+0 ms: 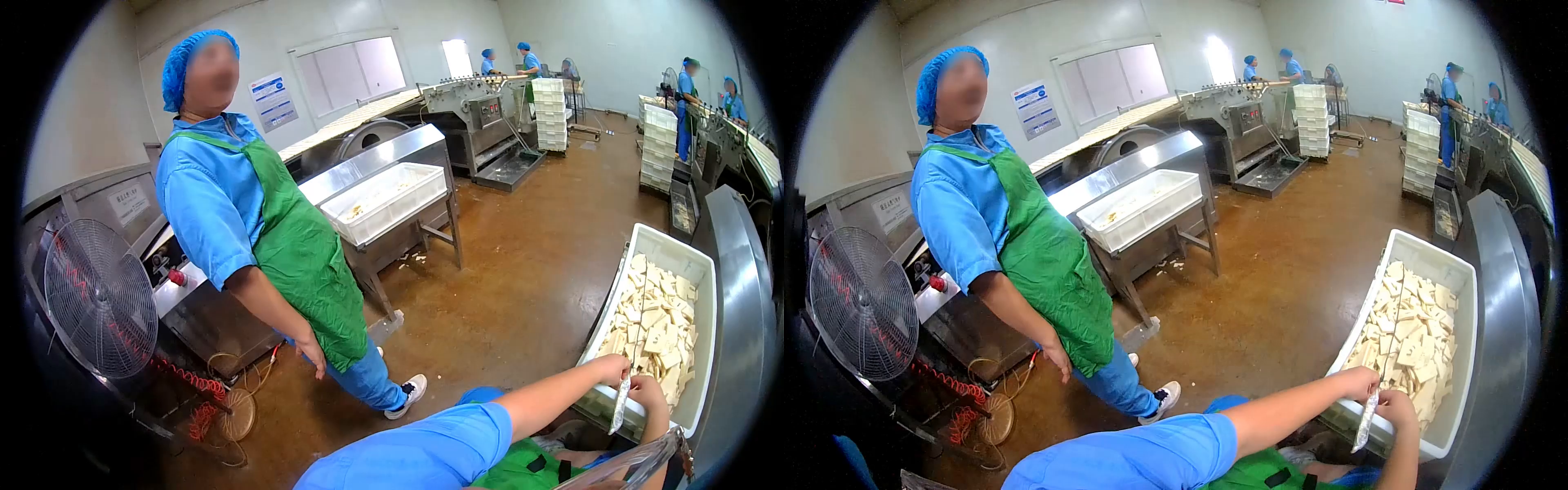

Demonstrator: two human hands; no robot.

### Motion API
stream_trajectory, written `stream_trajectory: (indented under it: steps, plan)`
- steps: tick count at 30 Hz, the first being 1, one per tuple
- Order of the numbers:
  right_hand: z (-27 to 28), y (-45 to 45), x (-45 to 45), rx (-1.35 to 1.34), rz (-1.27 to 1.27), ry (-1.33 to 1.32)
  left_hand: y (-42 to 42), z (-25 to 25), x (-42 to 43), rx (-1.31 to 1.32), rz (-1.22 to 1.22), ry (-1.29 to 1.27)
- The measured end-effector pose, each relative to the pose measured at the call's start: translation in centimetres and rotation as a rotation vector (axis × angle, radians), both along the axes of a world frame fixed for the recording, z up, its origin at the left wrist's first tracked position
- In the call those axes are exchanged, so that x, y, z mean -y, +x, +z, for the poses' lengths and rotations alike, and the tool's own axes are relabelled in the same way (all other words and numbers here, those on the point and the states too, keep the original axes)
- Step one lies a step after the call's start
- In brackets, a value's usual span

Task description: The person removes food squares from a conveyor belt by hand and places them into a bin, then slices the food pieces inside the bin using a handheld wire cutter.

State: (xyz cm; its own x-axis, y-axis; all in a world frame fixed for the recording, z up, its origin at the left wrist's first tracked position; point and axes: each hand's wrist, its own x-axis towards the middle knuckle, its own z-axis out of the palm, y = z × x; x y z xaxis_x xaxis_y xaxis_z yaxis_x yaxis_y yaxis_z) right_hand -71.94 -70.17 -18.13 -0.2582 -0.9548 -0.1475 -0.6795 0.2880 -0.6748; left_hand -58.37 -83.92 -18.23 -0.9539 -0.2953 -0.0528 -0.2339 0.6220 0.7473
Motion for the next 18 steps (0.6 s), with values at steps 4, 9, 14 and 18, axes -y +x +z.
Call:
stream_trajectory:
  steps: [4,9,14,18]
  plan:
    - [-2.1,-1.4,0.1,0.031,0.02,-0.096,-1.5,-2.3,0.5,-0.088,-0.008,-0.073]
    - [-2.3,-1.1,0.2,-0.007,0.023,-0.128,-0.7,-0.8,0.0,-0.008,-0.035,0.008]
    - [-2.9,-1.3,0.4,0.116,-0.038,-0.181,-0.8,0.1,0.1,0.119,-0.068,-0.168]
    - [-0.9,-0.3,0.1,0.007,-0.015,-0.124,-0.1,0.4,-0.5,0.165,-0.048,-0.141]
